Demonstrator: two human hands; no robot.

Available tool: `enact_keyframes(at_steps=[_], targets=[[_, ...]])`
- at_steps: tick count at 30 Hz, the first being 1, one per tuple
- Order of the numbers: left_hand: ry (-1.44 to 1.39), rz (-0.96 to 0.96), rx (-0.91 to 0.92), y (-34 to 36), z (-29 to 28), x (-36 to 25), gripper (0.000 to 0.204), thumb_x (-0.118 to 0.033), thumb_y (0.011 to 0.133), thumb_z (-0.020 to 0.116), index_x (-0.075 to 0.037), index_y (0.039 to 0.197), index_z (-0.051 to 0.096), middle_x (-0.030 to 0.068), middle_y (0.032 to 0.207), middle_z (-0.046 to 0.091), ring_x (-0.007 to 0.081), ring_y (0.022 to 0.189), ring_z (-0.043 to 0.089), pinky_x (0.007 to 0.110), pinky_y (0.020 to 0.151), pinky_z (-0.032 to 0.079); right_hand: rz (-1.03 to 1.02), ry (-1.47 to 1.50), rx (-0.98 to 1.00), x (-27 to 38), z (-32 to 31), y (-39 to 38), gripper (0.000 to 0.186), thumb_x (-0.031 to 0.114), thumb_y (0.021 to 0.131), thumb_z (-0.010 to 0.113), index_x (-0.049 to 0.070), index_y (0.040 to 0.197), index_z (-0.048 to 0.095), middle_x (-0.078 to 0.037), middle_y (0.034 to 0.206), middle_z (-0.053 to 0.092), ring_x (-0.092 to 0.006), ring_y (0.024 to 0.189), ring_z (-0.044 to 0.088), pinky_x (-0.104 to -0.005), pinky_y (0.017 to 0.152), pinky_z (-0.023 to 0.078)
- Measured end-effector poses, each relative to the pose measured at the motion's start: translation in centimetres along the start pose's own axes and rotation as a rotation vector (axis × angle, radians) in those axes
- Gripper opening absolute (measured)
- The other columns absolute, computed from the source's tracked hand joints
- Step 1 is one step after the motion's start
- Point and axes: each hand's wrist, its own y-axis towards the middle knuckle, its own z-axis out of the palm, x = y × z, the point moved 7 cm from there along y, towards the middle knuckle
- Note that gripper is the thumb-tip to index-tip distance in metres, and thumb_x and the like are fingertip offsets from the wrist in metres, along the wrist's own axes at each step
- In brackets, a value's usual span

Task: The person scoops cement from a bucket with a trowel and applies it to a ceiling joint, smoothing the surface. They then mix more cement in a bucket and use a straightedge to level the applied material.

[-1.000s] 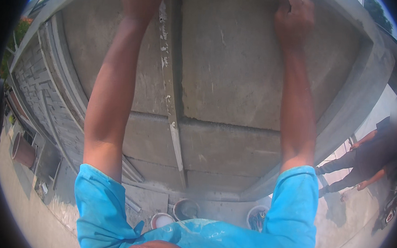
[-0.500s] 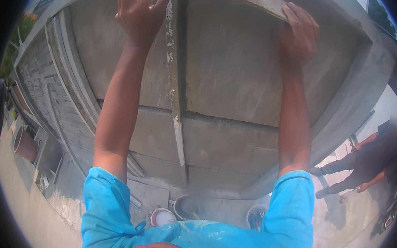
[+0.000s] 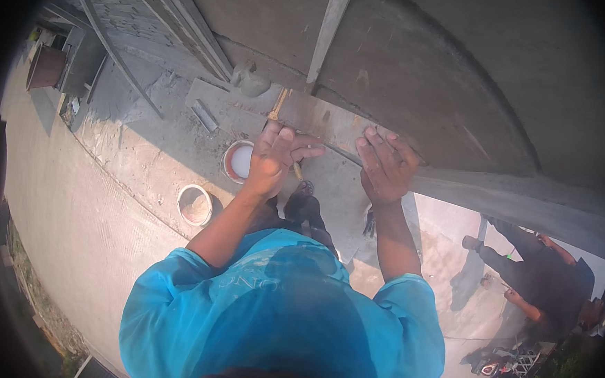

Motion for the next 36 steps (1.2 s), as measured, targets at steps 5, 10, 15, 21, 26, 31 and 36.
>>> enact_keyframes(at_steps=[5, 10, 15, 21, 26, 31, 36], targets=[[0.130, -0.224, -0.356, -3.3, -11.7, 8.5, 0.043, -0.016, 0.102, 0.059, 0.005, 0.136, 0.042, 0.0109, 0.114, 0.064, 0.0163, 0.098, 0.067, 0.034, 0.078, 0.062, 0.235, 0.187, 0.428, 3.8, 7.4, -12.4, 0.034, 0.005, 0.082, 0.078, 0.009, 0.116, 0.072, -0.012, 0.126, 0.067, -0.0279, 0.115, 0.059, -0.0400, 0.099, 0.047], [0.411, -0.366, -0.330, -8.5, -28.1, 16.7, 0.031, -0.013, 0.102, 0.058, 0.002, 0.129, 0.052, 0.0085, 0.109, 0.066, 0.0126, 0.093, 0.065, 0.030, 0.076, 0.059, 0.847, 0.478, 0.859, 4.6, 16.2, -34.3, 0.046, 0.027, 0.086, 0.078, 0.005, 0.124, 0.064, -0.014, 0.125, 0.060, -0.0354, 0.116, 0.057, -0.0450, 0.098, 0.047], [0.694, -0.518, -0.227, -10.4, -41.4, 26.1, 0.025, -0.011, 0.102, 0.057, 0.003, 0.123, 0.056, 0.0085, 0.100, 0.069, 0.0107, 0.089, 0.065, 0.028, 0.074, 0.054, 0.993, 0.218, 1.151, 5.9, 32.6, -55.5, 0.057, 0.044, 0.090, 0.071, 0.006, 0.129, 0.052, -0.021, 0.126, 0.055, -0.0404, 0.114, 0.059, -0.0490, 0.092, 0.051], [1.008, -0.481, -0.098, -6.1, -54.1, 39.2, 0.032, -0.021, 0.090, 0.059, 0.006, 0.106, 0.061, 0.0196, 0.081, 0.069, 0.0351, 0.074, 0.070, 0.043, 0.073, 0.055, 1.252, 0.051, 1.474, 3.2, 48.7, -65.4, 0.066, 0.048, 0.090, 0.068, 0.008, 0.136, 0.045, -0.023, 0.117, 0.066, -0.0446, 0.108, 0.066, -0.0528, 0.091, 0.052], [1.245, -0.641, -0.079, -3.1, -58.0, 46.3, 0.036, -0.028, 0.089, 0.058, 0.008, 0.091, 0.062, 0.0296, 0.079, 0.068, 0.0448, 0.082, 0.070, 0.050, 0.075, 0.055, 1.318, 0.145, 1.216, 5.9, 42.9, -62.0, 0.055, 0.036, 0.092, 0.066, 0.014, 0.140, 0.049, -0.019, 0.104, 0.072, -0.0420, 0.101, 0.069, -0.0502, 0.087, 0.054], [1.263, -0.748, -0.044, -2.8, -58.0, 49.8, 0.038, -0.030, 0.089, 0.057, 0.008, 0.089, 0.063, 0.0308, 0.076, 0.067, 0.0464, 0.081, 0.070, 0.052, 0.076, 0.056, 1.526, 0.432, 0.874, 7.7, 40.5, -61.8, 0.047, 0.030, 0.093, 0.070, 0.004, 0.131, 0.058, -0.017, 0.103, 0.073, -0.0285, 0.095, 0.073, -0.0377, 0.083, 0.055], [1.236, -0.824, -0.022, -2.0, -57.1, 50.2, 0.041, -0.032, 0.089, 0.057, 0.008, 0.087, 0.064, 0.0311, 0.074, 0.066, 0.0457, 0.080, 0.070, 0.050, 0.075, 0.057, 1.502, 0.421, 0.847, 7.9, 41.6, -62.7, 0.042, 0.030, 0.093, 0.069, 0.004, 0.125, 0.064, -0.017, 0.101, 0.074, -0.0271, 0.094, 0.073, -0.0369, 0.083, 0.055]])
